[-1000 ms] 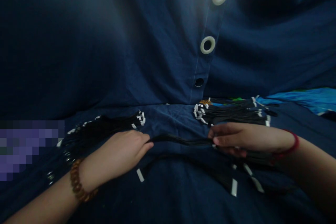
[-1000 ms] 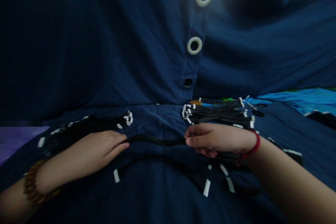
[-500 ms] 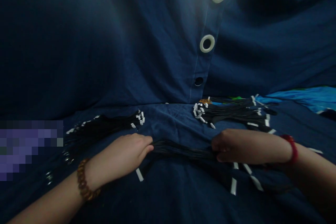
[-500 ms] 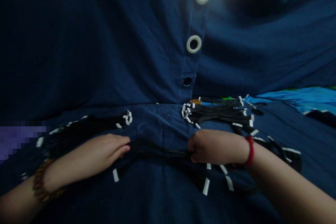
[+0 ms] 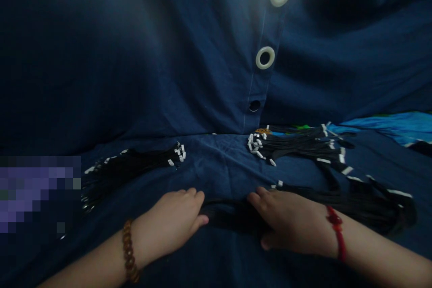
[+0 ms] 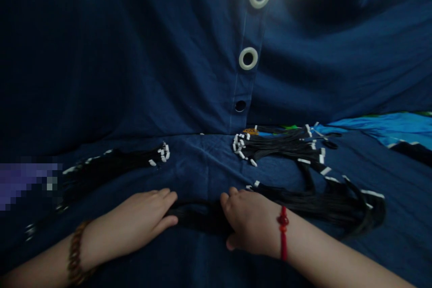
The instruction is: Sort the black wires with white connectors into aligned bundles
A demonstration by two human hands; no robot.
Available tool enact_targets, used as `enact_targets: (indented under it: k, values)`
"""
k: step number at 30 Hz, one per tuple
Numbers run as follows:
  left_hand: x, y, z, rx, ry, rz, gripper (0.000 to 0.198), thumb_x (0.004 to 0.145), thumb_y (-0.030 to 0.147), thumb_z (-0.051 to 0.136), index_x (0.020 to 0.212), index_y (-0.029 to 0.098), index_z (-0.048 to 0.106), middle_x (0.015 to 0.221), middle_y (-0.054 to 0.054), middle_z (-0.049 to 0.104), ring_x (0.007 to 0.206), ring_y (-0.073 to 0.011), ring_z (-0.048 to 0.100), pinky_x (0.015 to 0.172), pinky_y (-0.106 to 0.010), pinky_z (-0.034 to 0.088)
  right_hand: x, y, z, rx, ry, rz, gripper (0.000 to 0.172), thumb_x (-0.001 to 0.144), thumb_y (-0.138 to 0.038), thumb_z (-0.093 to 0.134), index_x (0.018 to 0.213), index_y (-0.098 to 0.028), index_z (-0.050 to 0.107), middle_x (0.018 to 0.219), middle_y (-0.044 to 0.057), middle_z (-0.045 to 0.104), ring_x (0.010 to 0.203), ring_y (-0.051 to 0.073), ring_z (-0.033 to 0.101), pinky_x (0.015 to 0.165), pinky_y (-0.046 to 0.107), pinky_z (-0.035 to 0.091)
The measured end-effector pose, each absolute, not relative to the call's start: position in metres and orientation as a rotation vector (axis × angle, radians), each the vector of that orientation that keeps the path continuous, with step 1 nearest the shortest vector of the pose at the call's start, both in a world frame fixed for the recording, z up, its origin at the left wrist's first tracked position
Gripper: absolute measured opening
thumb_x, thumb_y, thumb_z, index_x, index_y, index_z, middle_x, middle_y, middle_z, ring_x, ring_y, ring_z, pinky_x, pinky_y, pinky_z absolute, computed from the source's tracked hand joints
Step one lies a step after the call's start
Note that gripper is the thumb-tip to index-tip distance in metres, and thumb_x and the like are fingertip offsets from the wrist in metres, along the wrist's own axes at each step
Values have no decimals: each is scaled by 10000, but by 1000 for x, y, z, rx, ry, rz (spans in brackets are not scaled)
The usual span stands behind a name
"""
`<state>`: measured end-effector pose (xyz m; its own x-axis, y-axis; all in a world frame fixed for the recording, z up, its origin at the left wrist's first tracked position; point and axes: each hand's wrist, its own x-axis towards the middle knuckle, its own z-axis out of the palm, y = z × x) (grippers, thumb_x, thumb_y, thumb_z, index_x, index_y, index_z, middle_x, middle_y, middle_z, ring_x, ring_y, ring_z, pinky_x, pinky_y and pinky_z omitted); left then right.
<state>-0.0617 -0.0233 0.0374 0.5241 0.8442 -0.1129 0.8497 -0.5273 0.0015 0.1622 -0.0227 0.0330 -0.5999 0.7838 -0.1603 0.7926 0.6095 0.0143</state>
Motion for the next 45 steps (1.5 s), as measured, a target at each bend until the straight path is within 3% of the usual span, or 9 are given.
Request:
enact_targets:
  k: [7,13,17,23,26,29,33,39,45]
  values:
    - [-58,-28,43,2664,1547,-202,195,739,243,611,895,129,586,895,-120,636,824,-278,611,740,-404,489,161,-22,31,1319,2770,-1,231,678,-51,487,869,-140,580,673,59,648,590,216,637,475,259,410]
    - [-52,-23,19,2993,1444,-61,195,843,220,452,1013,158,524,926,-83,600,824,-226,581,702,-333,483,148,-22,16,1385,2846,81,90,788,-145,513,864,-121,554,764,32,597,617,141,576,558,273,452]
    - [-44,-24,10,3068,1502,-93,266,866,93,314,847,140,575,799,-95,596,750,-258,565,637,-394,471,131,-25,-6,1488,2932,135,118,864,-171,453,932,-130,540,886,49,557,801,179,554,680,340,465]
    - [-41,-31,-7,3096,1718,-73,343,853,128,421,1184,65,486,1010,-142,608,848,-263,569,655,-373,511,129,-31,-5,1433,3140,107,363,845,-156,458,1207,-178,437,1109,90,500,1017,197,468,892,335,394]
    - [-42,-33,-13,3103,1703,-33,353,854,117,420,1199,63,476,1001,-134,614,854,-250,572,665,-362,522,161,-35,15,1499,3151,117,309,857,-201,422,1162,-203,469,1119,78,495,1080,208,428,950,386,334]
    - [-41,-33,-12,3103,1690,-18,292,856,59,361,1064,90,563,901,-110,616,803,-239,580,640,-366,522,219,-37,33,1706,3021,120,267,834,-206,432,1082,-186,528,1021,107,544,958,252,512,866,478,390]
    - [-38,-34,-6,3033,1730,-38,321,835,-2,311,894,134,596,809,-88,600,749,-236,585,609,-367,515,298,-49,36,1800,2874,-58,252,787,-123,458,958,-237,603,878,71,635,764,183,619,654,292,525]
    - [-37,-34,-8,3028,1707,-24,311,857,43,297,891,130,594,825,-103,606,749,-256,589,607,-400,511,345,-66,9,1863,2844,-70,185,698,-210,579,793,-333,680,914,51,670,868,298,619,729,399,532]
    - [-36,-30,9,2982,1659,78,259,871,154,350,944,126,597,854,-112,627,779,-274,585,655,-441,501,339,-66,20,2181,2884,25,281,832,-331,436,1093,-322,540,1018,59,639,873,283,620,712,387,531]
